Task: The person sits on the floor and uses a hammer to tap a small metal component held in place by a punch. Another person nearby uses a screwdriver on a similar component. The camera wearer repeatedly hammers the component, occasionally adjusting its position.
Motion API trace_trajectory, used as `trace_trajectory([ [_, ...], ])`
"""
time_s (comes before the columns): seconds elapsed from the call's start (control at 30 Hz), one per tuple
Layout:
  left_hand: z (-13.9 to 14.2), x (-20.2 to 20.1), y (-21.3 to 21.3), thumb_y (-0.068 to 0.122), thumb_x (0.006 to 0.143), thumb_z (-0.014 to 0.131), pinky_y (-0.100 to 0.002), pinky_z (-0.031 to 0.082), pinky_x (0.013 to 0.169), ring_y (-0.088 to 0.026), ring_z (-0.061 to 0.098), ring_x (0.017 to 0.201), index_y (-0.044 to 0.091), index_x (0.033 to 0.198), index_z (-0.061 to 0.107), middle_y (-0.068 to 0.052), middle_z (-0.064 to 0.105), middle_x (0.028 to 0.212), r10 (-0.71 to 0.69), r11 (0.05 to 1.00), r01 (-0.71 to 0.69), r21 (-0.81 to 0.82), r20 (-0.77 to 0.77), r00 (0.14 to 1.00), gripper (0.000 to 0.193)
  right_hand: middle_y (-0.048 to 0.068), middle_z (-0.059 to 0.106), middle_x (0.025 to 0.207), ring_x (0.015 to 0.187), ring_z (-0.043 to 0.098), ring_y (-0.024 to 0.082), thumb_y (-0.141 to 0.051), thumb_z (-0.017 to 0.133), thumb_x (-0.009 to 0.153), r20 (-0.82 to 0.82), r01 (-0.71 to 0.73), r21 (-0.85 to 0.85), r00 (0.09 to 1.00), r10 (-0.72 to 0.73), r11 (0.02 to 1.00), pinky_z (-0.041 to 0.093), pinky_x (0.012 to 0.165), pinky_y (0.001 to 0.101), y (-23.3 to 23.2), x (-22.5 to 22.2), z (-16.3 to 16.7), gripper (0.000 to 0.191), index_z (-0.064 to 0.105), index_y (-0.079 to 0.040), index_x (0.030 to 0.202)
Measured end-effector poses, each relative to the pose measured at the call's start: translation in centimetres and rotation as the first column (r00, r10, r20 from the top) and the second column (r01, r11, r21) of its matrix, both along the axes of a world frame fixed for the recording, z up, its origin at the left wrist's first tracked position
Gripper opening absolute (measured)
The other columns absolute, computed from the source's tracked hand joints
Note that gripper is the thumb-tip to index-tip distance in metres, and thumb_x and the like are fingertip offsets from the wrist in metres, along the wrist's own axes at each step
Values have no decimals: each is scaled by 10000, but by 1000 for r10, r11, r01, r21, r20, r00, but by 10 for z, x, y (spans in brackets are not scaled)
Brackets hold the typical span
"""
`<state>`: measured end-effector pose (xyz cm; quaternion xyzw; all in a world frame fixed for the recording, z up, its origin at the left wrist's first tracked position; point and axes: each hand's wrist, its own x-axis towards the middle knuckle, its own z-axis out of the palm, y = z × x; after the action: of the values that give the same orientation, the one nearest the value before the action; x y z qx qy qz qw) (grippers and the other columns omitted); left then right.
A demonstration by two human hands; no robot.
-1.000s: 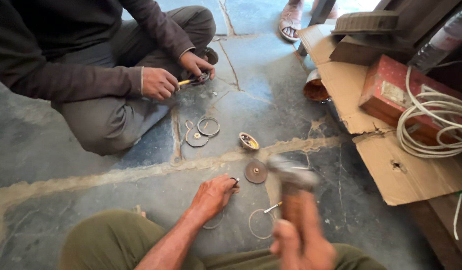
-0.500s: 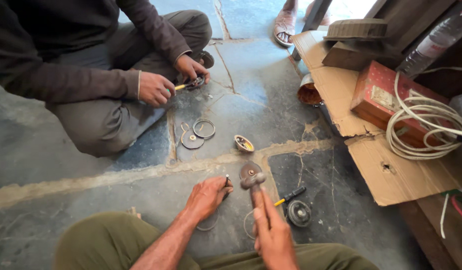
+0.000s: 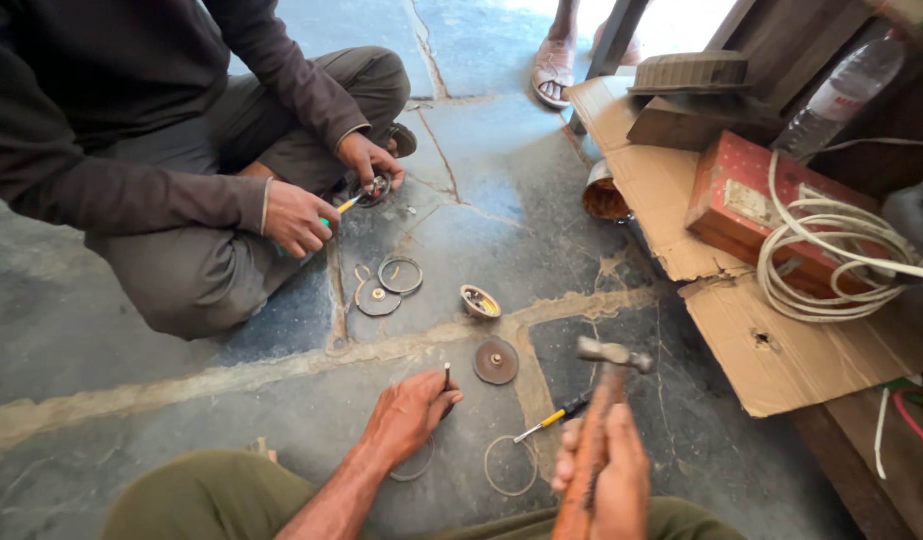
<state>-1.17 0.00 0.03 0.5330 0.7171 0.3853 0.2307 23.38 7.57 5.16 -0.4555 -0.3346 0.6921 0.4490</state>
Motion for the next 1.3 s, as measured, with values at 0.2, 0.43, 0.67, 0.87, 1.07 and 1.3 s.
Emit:
trace_trajectory([
  [0.2, 2, 1, 0, 284, 915, 683, -452, 530, 745, -336, 691, 885, 100, 936, 700, -101, 716, 914, -21, 998, 20, -60, -22, 1000, 186, 98, 564, 774, 499, 522, 191, -456, 426, 1042, -22, 15, -162, 1000, -19, 987, 444, 409, 347, 9, 15, -17, 372, 530, -112, 1136],
  [0.43, -2, -2, -2, 251, 912, 675, -435, 522, 780, -316, 669, 921, 98, 944, 693, -92, 687, 909, -64, 998, 63, -12, -79, 995, 157, 128, 571, 678, 411, 528, 225, -447, 429, 1006, 96, -25, -145, 995, 40, 989, 433, 349, 377, -4, -5, -8, 450, 532, -174, 1349],
  [0.67, -9, -2, -1, 227, 911, 676, -441, 523, 764, -323, 661, 905, 86, 933, 682, -95, 674, 898, -96, 994, 101, 32, -116, 989, 143, 115, 580, 624, 370, 537, 179, -392, 442, 996, 148, -132, 7, 980, 130, 991, 439, 318, 338, -24, -23, 20, 577, 439, -253, 1556],
  [0.87, -13, 0, -2, 162, 907, 659, -457, 529, 732, -345, 660, 907, 91, 940, 667, -103, 658, 911, -102, 985, 124, 119, -176, 979, 79, 71, 623, 578, 393, 554, 138, -258, 515, 948, 606, -360, 232, 780, 156, 904, 488, 387, 310, -45, -37, 34, 688, 382, -289, 1623],
  [1.07, -16, 0, -3, 185, 891, 687, -474, 526, 713, -359, 649, 873, 87, 906, 640, -118, 627, 879, -109, 986, 133, 99, -214, 971, 110, 114, 679, 656, 563, 712, 120, -281, 600, 1020, 774, -687, 421, 612, 160, 592, 536, 548, 330, -46, -46, 12, 633, 377, -173, 1602],
  [1.3, -24, 0, 1, 192, 900, 683, -483, 527, 723, -378, 650, 867, 86, 909, 649, -129, 642, 887, -91, 981, 120, 151, -184, 979, 111, 27, 794, 868, 449, 615, 98, -257, 571, 983, 670, -459, 486, 742, 21, 743, 536, 426, 275, -52, -22, 55, 677, 369, -183, 1625],
])
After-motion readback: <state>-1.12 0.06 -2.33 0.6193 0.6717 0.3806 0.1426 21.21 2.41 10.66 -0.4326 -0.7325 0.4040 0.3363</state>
